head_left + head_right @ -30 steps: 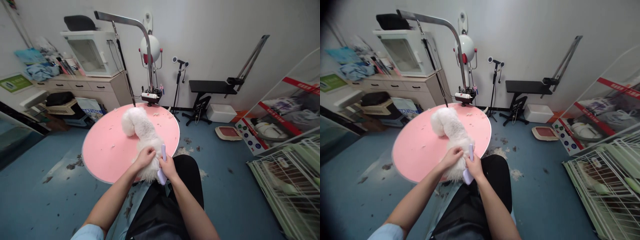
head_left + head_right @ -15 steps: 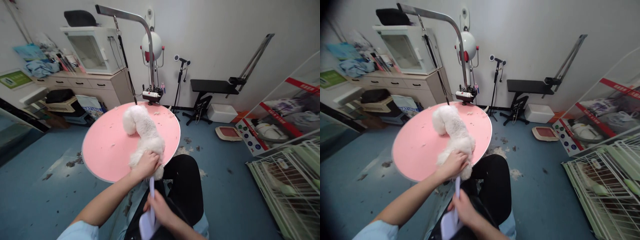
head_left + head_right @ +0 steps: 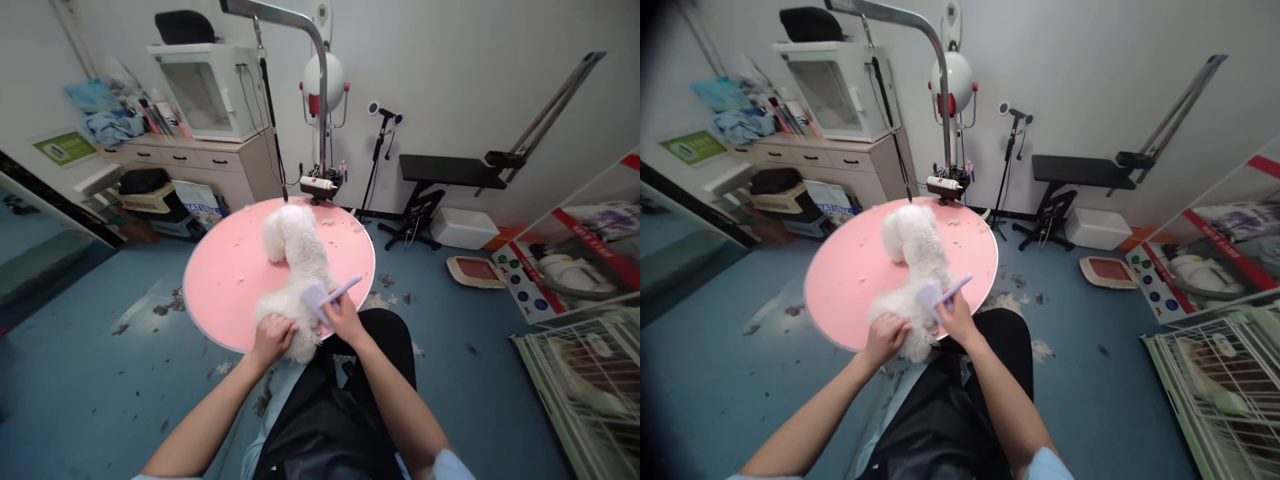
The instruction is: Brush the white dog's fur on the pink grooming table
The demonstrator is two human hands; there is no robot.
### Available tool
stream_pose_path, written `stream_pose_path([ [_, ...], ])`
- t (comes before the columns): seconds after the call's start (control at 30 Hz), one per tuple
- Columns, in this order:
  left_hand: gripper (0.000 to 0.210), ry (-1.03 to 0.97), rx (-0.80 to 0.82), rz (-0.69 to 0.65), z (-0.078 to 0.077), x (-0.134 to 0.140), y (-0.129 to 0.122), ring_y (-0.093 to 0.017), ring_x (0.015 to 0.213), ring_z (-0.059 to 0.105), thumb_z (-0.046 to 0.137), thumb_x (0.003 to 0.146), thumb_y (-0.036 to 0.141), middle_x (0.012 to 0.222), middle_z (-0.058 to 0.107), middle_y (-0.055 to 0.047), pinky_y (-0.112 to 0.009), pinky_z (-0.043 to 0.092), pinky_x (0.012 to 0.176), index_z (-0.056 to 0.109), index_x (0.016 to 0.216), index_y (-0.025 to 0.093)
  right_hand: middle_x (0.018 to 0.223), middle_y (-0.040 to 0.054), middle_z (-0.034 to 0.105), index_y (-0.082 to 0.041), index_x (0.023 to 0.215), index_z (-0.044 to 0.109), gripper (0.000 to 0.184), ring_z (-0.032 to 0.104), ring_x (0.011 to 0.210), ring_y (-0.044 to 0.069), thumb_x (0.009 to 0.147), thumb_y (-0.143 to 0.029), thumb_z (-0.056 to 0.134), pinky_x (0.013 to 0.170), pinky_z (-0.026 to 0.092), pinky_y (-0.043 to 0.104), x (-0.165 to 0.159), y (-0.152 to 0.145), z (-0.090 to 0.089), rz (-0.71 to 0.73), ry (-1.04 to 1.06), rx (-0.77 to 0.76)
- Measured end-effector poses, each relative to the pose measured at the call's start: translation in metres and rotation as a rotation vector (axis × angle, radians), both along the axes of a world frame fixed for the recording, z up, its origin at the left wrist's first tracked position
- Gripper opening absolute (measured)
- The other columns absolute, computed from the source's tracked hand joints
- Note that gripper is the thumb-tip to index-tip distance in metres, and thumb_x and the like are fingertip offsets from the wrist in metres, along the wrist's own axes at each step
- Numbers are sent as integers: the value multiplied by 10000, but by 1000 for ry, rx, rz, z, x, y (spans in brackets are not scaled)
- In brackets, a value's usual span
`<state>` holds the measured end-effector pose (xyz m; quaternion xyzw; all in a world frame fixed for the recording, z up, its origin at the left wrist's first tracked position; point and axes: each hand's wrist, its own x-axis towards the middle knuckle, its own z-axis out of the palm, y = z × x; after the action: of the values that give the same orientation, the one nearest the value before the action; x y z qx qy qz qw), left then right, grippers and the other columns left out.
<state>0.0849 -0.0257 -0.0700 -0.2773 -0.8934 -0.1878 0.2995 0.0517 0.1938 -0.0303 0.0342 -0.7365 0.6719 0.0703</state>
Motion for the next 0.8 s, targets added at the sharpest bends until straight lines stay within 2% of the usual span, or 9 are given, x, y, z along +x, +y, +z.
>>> stream_pose_path([
  [0.1,464,10,44,-35,-2,-7,-10,-153,545,444,368,957,389,509,488,-17,-287,331,570,537,576,186,907,48,600,-203,928,518,256,575,877,209,757,-365,619,792,470,347,-14,-7,3,-177,171,25],
  [0.23,579,11,96,-59,-1,-17,-19,-150,512,418,245,964,479,477,444,-17,-293,317,552,467,509,198,870,34,621,-193,925,553,253,591,798,191,746,-350,639,735,491,332,-6,-11,-4,143,106,127],
  [0.27,566,5,101,-56,0,-20,-20,-145,505,408,274,963,462,469,429,-11,-291,311,547,449,494,199,860,31,619,-191,933,552,257,591,785,189,748,-349,637,726,494,331,-5,-12,-6,127,87,127],
  [0.37,526,-27,114,-62,1,-26,-23,-130,493,392,409,937,424,459,404,4,-280,287,531,416,464,195,927,51,612,-194,982,531,250,592,851,196,793,-347,590,762,490,335,-1,-16,-10,-174,149,36],
  [0.4,526,-34,126,-86,1,-28,-24,-126,493,393,447,918,456,460,406,7,-277,282,526,419,463,193,940,53,612,-197,989,532,250,592,864,196,797,-346,591,769,490,333,0,-17,-10,-176,161,31],
  [0.5,545,-25,163,-202,1,-33,-28,-122,499,403,504,831,606,464,414,13,-273,282,521,438,486,189,884,39,621,-199,947,554,230,599,814,196,777,-341,617,737,497,331,4,-21,-10,13,97,100],
  [0.53,548,-20,165,-232,1,-34,-30,-122,501,403,511,811,627,463,412,15,-273,283,523,437,493,188,882,40,621,-197,946,553,233,599,815,199,773,-338,621,739,496,335,5,-21,-10,-8,85,117],
  [0.63,551,-26,170,-269,-1,-36,-31,-125,511,398,489,816,635,469,415,14,-280,283,530,426,499,189,937,59,613,-191,990,529,247,592,872,207,797,-332,590,779,488,346,6,-20,-8,-297,163,81],
  [0.8,601,3,227,-321,-6,-38,-24,-135,506,373,339,820,705,456,389,14,-293,276,533,409,509,195,905,51,633,-198,977,558,233,610,834,216,783,-315,612,762,497,357,11,-21,-10,-28,101,206],
])
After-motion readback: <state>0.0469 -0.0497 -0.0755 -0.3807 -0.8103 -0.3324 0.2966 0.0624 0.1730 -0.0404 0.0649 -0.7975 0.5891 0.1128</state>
